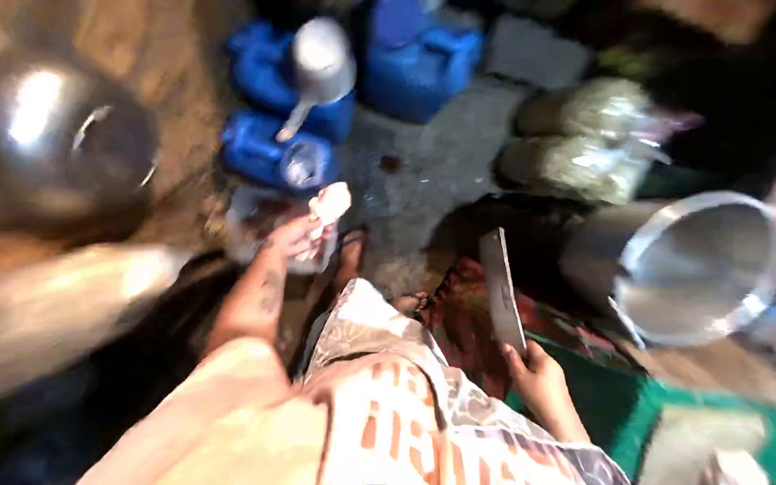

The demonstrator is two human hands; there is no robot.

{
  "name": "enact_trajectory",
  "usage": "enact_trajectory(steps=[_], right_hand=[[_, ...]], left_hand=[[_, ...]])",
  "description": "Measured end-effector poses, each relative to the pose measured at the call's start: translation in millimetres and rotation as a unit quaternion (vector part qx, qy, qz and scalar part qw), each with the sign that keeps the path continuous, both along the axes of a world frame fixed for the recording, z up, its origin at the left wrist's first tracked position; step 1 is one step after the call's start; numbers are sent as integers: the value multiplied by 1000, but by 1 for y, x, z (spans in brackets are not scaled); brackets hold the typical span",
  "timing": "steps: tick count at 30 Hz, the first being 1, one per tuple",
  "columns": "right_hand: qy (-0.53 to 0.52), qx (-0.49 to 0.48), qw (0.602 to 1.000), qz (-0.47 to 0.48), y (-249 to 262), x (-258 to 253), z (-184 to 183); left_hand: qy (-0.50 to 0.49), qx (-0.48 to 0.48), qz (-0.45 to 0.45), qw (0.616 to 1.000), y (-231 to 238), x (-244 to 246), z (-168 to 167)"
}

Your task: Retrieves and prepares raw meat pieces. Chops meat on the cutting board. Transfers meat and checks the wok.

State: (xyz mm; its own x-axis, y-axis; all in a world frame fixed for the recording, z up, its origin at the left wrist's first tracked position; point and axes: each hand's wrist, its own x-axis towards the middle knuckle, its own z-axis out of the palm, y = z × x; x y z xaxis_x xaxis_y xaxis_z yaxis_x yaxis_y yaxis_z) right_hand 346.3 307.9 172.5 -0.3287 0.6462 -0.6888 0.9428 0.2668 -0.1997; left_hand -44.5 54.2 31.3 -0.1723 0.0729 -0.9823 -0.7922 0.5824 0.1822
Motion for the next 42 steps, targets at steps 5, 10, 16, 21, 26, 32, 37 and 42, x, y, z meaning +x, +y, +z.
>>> enact_trajectory(steps=[5,10,16,21,26,32,37,42], right_hand=[[119,75,967,-212,-28,100,59],[207,139,866,-433,-48,200,57],[215,112,777,-581,-21,275,57],[188,107,757,-616,-1,327,59],[169,136,768,-603,-6,350,58],[200,258,774,-543,-1,308,69],[198,357,776,-481,19,269,71],[97,268,813,-508,45,255,52]], left_hand=[[65,365,-242,896,122,42,16],[142,450,-458,753,281,169,140],[290,549,-631,465,387,367,207],[432,526,-691,243,414,507,188],[445,477,-734,189,413,538,152],[375,643,-613,265,421,490,138],[359,688,-570,270,420,485,124],[361,714,-549,240,423,485,115]])
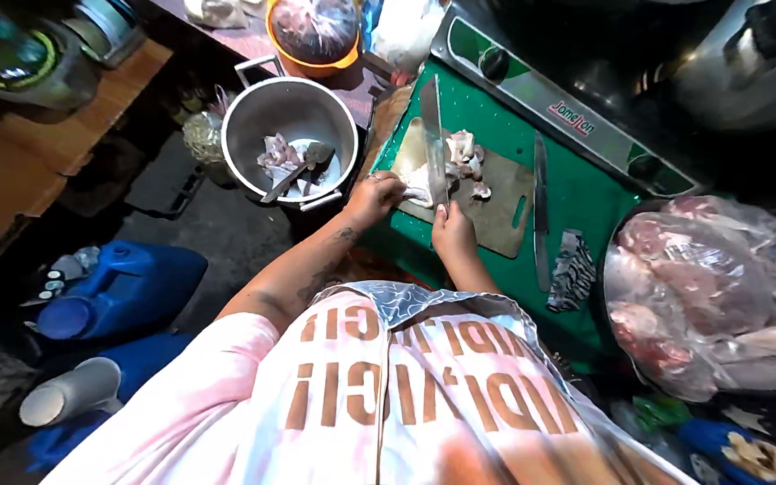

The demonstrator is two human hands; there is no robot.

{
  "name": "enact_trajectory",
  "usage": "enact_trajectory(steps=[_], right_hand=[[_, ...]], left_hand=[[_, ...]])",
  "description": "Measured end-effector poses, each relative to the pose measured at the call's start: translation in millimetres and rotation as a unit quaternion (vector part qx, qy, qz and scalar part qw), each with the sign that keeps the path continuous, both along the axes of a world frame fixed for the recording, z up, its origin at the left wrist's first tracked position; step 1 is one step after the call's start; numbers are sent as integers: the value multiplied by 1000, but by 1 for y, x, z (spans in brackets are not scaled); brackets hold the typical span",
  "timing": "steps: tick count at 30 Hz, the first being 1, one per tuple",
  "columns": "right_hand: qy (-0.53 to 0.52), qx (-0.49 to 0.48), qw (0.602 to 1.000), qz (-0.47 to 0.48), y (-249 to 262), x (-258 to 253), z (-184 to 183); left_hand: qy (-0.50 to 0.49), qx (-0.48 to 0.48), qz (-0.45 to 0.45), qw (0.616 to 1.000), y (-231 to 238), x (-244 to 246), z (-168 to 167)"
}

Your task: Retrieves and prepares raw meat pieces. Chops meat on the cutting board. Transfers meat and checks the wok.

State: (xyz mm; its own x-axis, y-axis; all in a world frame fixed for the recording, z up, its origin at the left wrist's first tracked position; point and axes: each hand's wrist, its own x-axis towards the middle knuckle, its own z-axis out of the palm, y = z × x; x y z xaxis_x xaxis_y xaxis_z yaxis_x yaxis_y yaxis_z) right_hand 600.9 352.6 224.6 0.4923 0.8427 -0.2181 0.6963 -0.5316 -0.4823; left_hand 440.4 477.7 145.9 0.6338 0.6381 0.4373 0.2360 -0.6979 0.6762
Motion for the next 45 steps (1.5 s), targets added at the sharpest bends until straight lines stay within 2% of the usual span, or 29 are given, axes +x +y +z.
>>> enact_trajectory(steps=[4,6,8,10,12,13,14,15,16,17,18,20,21,24,28,32,35,37,40,42,45], right_hand=[[18,-2,1000,-14,-2,-1,10],[21,62,998,-9,-3,0,24],[-4,176,984,11,-4,1,53],[-19,324,946,25,-4,-2,97],[-10,486,874,29,-1,-11,139],[1,543,839,31,1,-15,153],[2,568,823,29,3,-19,157],[-13,543,839,22,2,-20,148],[-42,456,889,7,-2,-20,126],[-58,319,946,-8,-5,-18,94],[-50,155,986,-22,-5,-17,62],[-2,-80,996,-45,1,-9,17],[8,-130,991,-39,10,-4,13],[-15,-174,984,-24,4,-9,17],[-28,-175,984,-10,13,-10,24],[-8,-172,985,-3,47,-3,22],[1,-150,989,-3,74,0,18],[15,-148,989,-3,64,5,17],[22,-141,990,5,4,12,11],[9,-182,983,8,-25,11,17],[19,-199,980,-6,-22,13,16]], left_hand=[[-4,10,-17,1000,2,0,-2],[-4,11,-23,1000,3,0,-1],[-1,8,-27,1000,4,-1,1],[4,3,-27,1000,4,-1,0],[8,0,-28,1000,4,-1,0],[9,2,-30,1000,4,-1,-1],[9,7,-32,999,6,-1,-1],[9,10,-33,999,7,-1,-1],[9,13,-34,999,7,0,-1],[8,15,-35,999,6,0,-2],[12,17,-35,999,6,-1,-3],[32,13,-42,999,1,-1,-2],[46,5,-41,998,5,0,3],[90,-16,-40,995,-4,4,6],[99,15,-29,995,4,13,6],[74,25,-51,996,6,19,4],[87,17,-35,995,4,21,5],[103,4,-24,994,3,22,7],[116,11,-24,993,6,23,9],[115,19,-30,993,7,22,10],[142,7,-40,989,9,21,15]])
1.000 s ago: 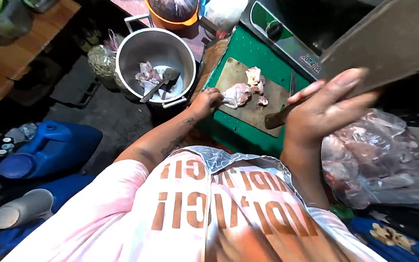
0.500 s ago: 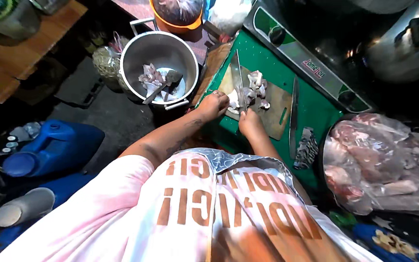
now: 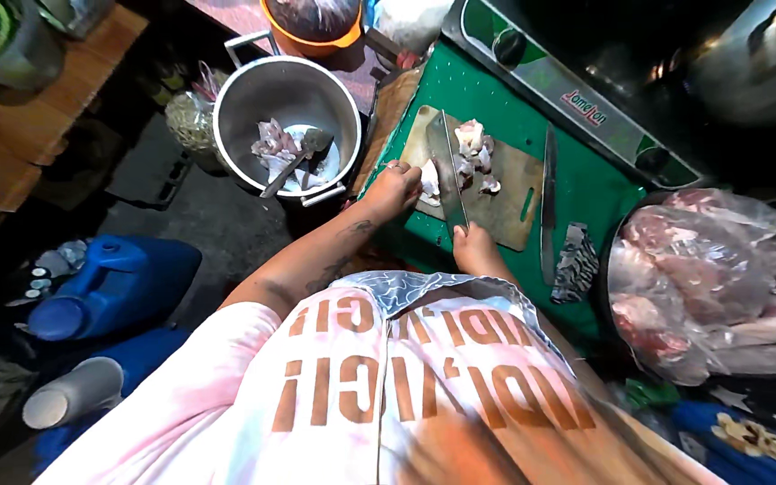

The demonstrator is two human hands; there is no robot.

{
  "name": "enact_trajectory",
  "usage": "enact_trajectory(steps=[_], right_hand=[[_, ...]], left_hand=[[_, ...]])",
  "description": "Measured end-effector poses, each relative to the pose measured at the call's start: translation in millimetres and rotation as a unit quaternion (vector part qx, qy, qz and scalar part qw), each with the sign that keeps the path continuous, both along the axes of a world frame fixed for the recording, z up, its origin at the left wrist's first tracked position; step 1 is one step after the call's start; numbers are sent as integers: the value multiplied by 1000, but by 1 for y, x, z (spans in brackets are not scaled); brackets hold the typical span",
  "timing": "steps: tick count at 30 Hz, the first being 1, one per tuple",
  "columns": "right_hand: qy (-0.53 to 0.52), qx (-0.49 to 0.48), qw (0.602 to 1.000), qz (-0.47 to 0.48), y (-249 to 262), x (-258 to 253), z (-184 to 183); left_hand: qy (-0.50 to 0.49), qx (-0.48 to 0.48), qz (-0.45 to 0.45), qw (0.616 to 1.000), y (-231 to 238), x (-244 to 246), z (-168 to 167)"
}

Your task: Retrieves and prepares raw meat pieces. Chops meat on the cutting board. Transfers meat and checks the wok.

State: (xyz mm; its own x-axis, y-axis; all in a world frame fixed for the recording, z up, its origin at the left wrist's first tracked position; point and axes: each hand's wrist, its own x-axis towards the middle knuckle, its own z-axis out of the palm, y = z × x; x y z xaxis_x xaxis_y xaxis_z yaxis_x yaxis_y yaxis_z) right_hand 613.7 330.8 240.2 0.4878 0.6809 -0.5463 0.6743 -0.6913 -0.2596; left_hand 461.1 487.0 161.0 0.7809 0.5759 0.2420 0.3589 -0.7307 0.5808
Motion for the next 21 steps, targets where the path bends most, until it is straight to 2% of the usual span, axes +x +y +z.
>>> enact_trajectory(steps=[5,9,15,21], right_hand=[[50,34,998,-25,59,8,-2],[87,46,994,-39,54,14,2],[84,36,996,-9,41,12,6],[76,77,994,7,91,8,9]], left_hand=[[59,-53,17,997,6,7,13],[112,-117,26,987,8,16,33],[146,-94,-2,985,-6,17,33],[140,-100,14,985,-31,4,27]])
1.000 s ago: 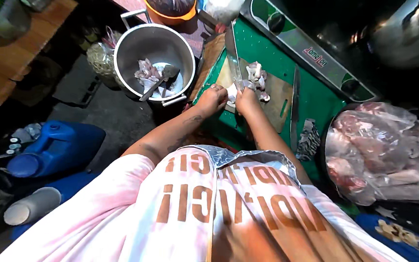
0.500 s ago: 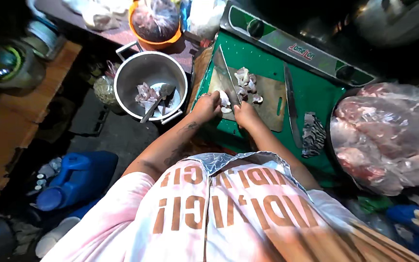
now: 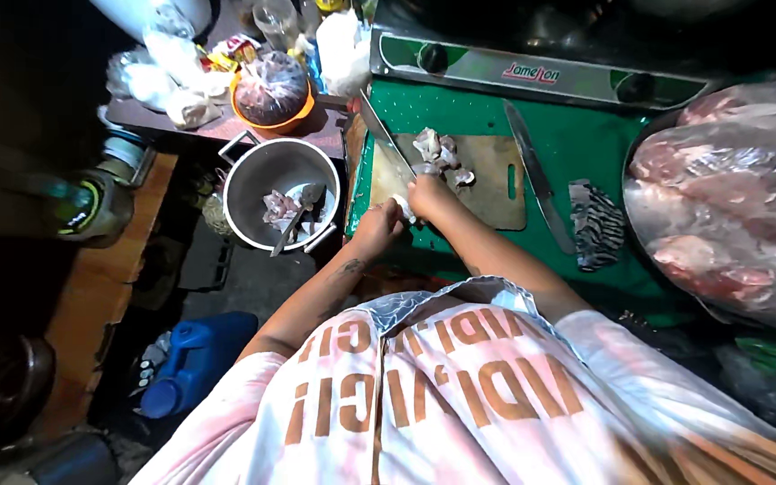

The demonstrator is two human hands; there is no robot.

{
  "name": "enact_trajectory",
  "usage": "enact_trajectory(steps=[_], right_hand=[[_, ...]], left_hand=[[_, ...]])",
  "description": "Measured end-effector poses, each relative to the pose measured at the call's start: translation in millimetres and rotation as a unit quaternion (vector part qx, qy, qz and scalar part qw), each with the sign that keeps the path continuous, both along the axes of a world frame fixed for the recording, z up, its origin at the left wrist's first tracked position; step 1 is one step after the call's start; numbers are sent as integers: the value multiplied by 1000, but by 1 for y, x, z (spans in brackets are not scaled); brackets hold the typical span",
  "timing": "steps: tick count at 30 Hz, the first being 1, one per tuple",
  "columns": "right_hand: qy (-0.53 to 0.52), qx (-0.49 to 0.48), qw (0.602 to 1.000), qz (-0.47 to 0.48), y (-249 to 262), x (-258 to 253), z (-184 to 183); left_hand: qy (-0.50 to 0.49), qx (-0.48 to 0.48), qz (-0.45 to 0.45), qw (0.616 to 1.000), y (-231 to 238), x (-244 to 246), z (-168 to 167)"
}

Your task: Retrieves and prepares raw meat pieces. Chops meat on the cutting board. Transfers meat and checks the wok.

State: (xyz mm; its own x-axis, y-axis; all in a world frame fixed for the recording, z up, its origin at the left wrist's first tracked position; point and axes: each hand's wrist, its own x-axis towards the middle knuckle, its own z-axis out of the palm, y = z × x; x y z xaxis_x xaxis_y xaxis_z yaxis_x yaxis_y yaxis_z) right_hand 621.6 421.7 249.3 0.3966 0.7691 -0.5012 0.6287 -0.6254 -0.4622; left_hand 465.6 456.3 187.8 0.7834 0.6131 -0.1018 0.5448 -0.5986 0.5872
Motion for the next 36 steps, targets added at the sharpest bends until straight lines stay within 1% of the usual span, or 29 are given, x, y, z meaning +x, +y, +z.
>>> enact_trajectory(steps=[2,4,6,8,10,12,14,15,16,19,21,23,25,28,30,32,34,36], right_hand=[[-5,13,1000,9,5,-2,-1],[-2,8,1000,7,-7,-2,1],[11,-2,1000,-1,-29,4,1],[32,-6,999,-20,-54,12,-5],[44,-5,998,-41,-75,20,-9],[48,0,997,-53,-90,25,-7],[58,-7,996,-68,-100,25,-3],[65,-8,995,-77,-103,25,-3],[71,-7,994,-82,-104,24,-4],[77,-7,993,-91,-106,22,-8],[75,-3,993,-94,-106,22,-9],[67,7,993,-93,-110,22,-11],[59,2,995,-83,-112,19,-1],[48,6,996,-80,-112,13,15],[59,19,994,-88,-113,7,23],[87,43,990,-99,-113,1,17],[106,56,987,-102,-109,-3,-1],[106,27,989,-99,-106,-3,-9]], left_hand=[[-13,-3,48,999,1,-17,2],[-24,-17,116,993,8,-29,15],[-38,-78,184,979,22,-33,34],[-53,-135,216,966,39,-32,47],[-84,-148,205,964,50,-19,60],[-134,-117,171,969,54,4,69],[-185,-65,120,973,54,27,64],[-189,-43,98,976,51,36,57],[-168,-23,83,982,48,42,49],[-33,19,64,997,36,35,13],[-12,65,59,996,30,20,-2],[1,81,56,995,26,7,-3],[12,83,53,995,26,-1,0],[31,90,48,994,31,-2,0],[34,89,52,994,31,1,0],[27,105,60,992,30,3,-3],[23,110,63,992,31,6,-5],[24,96,59,993,33,8,-3]])
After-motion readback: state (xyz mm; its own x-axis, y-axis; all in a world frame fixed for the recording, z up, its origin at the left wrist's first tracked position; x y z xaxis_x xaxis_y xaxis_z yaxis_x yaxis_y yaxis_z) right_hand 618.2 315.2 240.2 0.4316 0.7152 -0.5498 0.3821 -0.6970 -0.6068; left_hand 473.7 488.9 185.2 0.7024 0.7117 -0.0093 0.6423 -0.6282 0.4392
